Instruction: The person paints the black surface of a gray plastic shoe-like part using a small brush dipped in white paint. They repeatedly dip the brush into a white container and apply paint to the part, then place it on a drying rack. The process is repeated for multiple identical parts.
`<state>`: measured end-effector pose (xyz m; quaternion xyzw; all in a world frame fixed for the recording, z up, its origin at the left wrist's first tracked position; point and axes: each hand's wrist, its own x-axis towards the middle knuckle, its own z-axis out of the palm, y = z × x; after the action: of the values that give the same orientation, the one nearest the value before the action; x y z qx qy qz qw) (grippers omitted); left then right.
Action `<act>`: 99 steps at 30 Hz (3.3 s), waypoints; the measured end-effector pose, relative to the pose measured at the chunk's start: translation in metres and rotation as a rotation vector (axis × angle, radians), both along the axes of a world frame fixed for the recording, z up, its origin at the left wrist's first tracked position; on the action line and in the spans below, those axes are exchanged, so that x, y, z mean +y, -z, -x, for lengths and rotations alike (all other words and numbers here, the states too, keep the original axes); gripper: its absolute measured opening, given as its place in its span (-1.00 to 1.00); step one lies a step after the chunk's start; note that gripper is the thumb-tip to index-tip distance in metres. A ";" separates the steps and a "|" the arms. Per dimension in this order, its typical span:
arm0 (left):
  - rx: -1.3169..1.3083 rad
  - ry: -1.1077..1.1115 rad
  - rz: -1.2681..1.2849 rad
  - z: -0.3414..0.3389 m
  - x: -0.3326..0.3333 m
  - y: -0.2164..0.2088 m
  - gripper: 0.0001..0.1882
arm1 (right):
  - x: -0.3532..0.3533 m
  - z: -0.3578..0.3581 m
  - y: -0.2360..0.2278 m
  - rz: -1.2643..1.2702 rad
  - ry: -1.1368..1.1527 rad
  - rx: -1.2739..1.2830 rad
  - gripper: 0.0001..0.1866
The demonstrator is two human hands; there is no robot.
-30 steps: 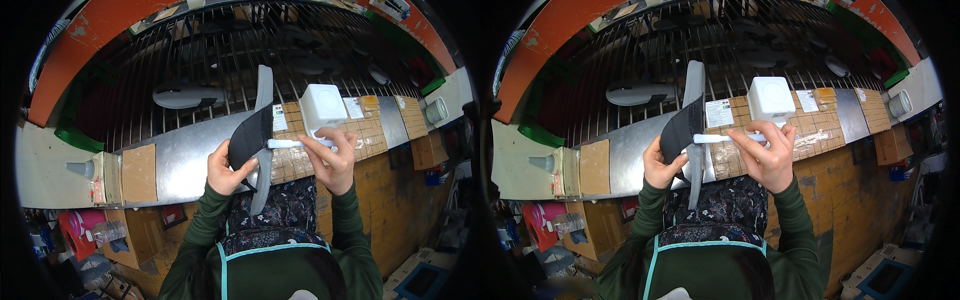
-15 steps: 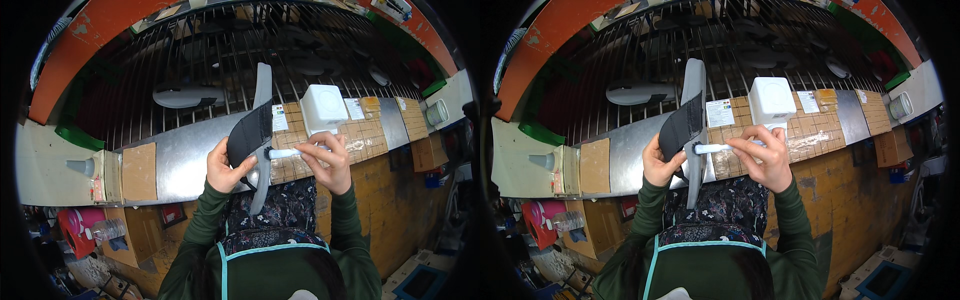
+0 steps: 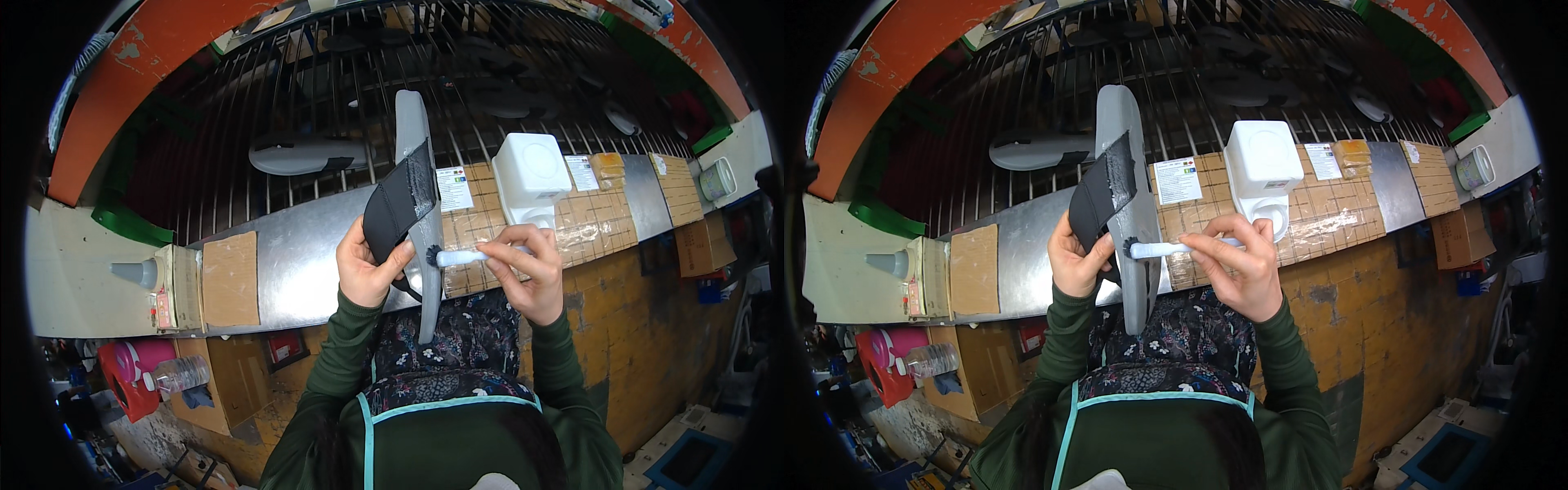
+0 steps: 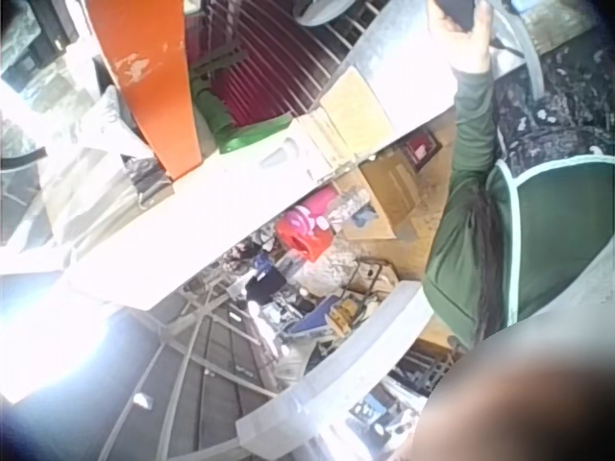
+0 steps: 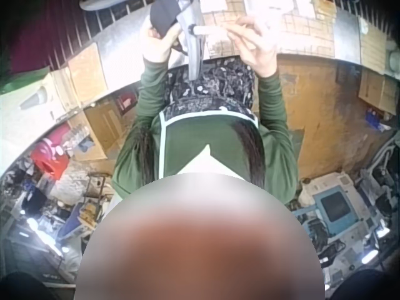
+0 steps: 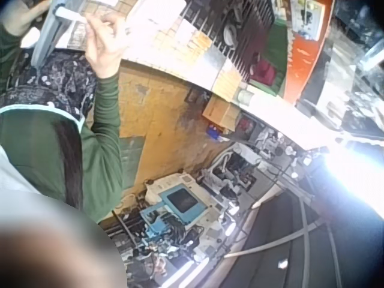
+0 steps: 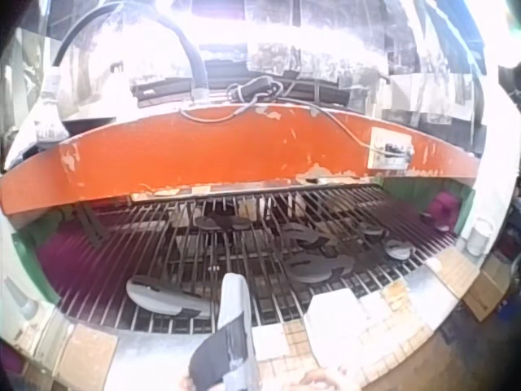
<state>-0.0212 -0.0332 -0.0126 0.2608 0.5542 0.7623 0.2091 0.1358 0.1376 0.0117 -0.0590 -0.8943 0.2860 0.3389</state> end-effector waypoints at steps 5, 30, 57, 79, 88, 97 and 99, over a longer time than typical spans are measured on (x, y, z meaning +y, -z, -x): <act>0.010 -0.035 -0.014 0.001 0.002 0.002 -0.63 | -0.004 -0.002 0.002 -0.008 0.006 -0.001 -0.73; -0.073 0.168 -0.286 0.007 0.004 0.020 -0.31 | 0.011 0.034 0.014 0.403 -0.065 0.103 -0.79; 0.096 -0.222 -0.125 0.011 -0.002 0.016 -0.48 | -0.034 -0.011 0.023 0.653 -0.066 -0.034 -0.78; 0.216 -0.126 0.039 0.011 -0.010 0.008 -0.49 | 0.002 0.013 0.013 0.188 -0.033 -0.037 -0.75; 0.222 -0.127 0.068 0.019 -0.009 0.006 -0.45 | 0.002 0.006 0.013 0.195 -0.052 -0.048 -0.77; 0.197 -0.113 0.042 0.028 -0.005 0.002 -0.44 | 0.003 0.001 0.011 0.139 -0.051 -0.053 -0.76; 0.180 -0.113 0.066 0.030 -0.005 0.000 -0.44 | 0.003 0.001 0.010 0.150 -0.062 -0.055 -0.76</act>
<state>-0.0510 -0.0377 -0.0123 0.2896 0.6094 0.7277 0.1234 0.1351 0.1404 0.0019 -0.0641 -0.8807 0.3610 0.2999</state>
